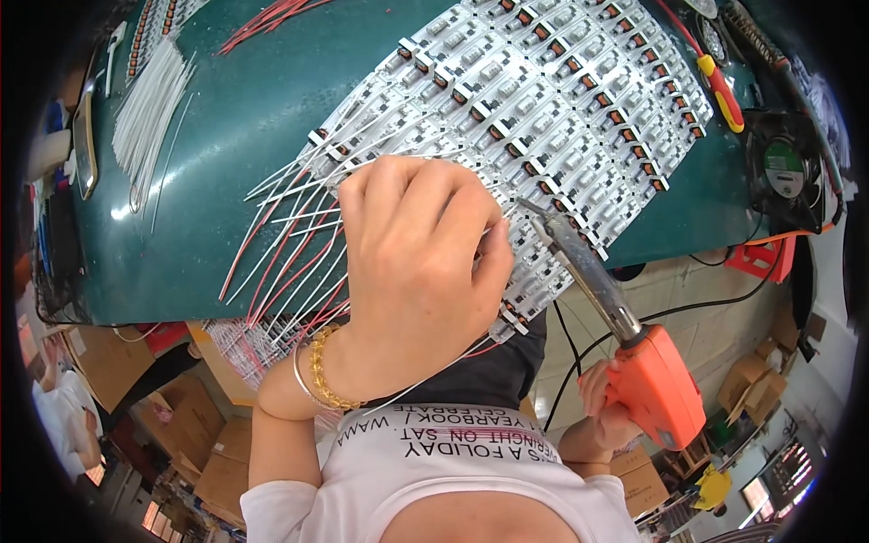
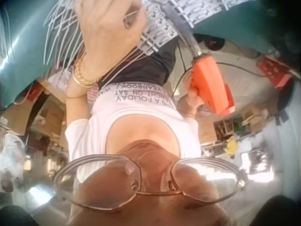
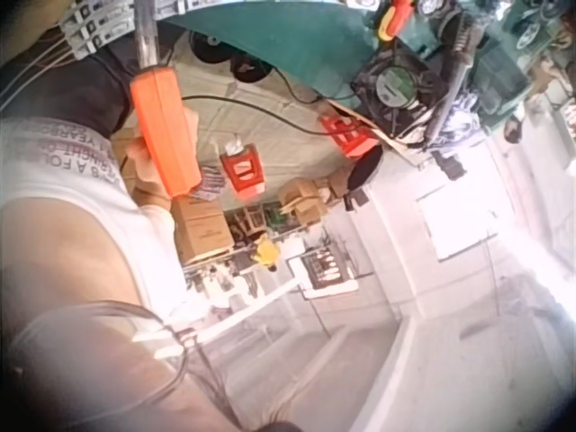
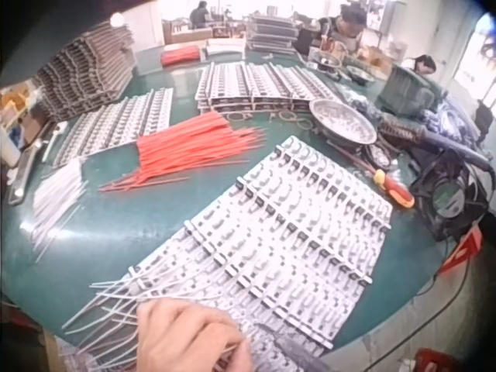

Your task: The person uses a soldering iron to attach red and white wires to a grid of electronic components on a green workbench. They systematically move from one connection point to the next, holding the wire with one hand and the tool with the other.

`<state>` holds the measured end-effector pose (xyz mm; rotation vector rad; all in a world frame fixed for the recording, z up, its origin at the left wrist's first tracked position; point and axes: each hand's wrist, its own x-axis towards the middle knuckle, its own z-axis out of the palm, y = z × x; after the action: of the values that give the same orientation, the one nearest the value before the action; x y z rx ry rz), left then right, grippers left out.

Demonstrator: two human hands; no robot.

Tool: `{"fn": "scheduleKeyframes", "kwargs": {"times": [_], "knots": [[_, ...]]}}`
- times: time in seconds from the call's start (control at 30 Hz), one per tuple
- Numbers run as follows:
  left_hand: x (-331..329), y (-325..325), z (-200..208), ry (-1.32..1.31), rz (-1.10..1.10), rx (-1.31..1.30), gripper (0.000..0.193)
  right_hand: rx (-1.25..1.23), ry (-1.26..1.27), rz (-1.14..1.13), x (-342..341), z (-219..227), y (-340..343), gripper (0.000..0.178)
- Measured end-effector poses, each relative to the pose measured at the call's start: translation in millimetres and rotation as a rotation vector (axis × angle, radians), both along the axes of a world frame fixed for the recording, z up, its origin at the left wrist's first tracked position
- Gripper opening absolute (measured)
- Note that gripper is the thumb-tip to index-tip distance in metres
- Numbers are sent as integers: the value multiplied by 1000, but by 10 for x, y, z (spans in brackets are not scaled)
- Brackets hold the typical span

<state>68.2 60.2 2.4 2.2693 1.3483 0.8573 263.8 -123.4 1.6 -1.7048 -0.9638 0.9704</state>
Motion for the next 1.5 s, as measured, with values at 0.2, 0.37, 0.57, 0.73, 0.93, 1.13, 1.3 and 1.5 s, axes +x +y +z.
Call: {"fn": "scheduleKeyframes", "kwargs": {"times": [0.2, 0.37, 0.57, 0.73, 0.93, 1.13, 1.3, 1.5], "knots": [[20, 7, -14, 5, 22, 20, 15, 36, -168, 101, 29, -1, 11, 61], [36, 17, 16, 36, 50, 20, 16, 43, 164, -36, -84, 50, 56, 58], [51, 12, 2, 25, 47, 38, 17, 49, 152, -11, -87, 19, 57, 60], [47, 16, -2, 27, 64, 52, 16, 208, 79, 106, 0, -111, 40, 71], [75, 17, -11, 11, 44, 54, 14, 301, 145, 180, 9, -90, 170, 71], [-170, 13, 34, -10, 57, 124, 16, 326, 434, 172, 106, -151, 196, 67], [-1187, 637, 255, 384, 447, 333, 20, 401, 349, -40, 139, -260, 118, 66], [-2301, 1129, 10, 513, 387, 96, 16, 419, 370, 21, 33, -230, 296, 62]]}}
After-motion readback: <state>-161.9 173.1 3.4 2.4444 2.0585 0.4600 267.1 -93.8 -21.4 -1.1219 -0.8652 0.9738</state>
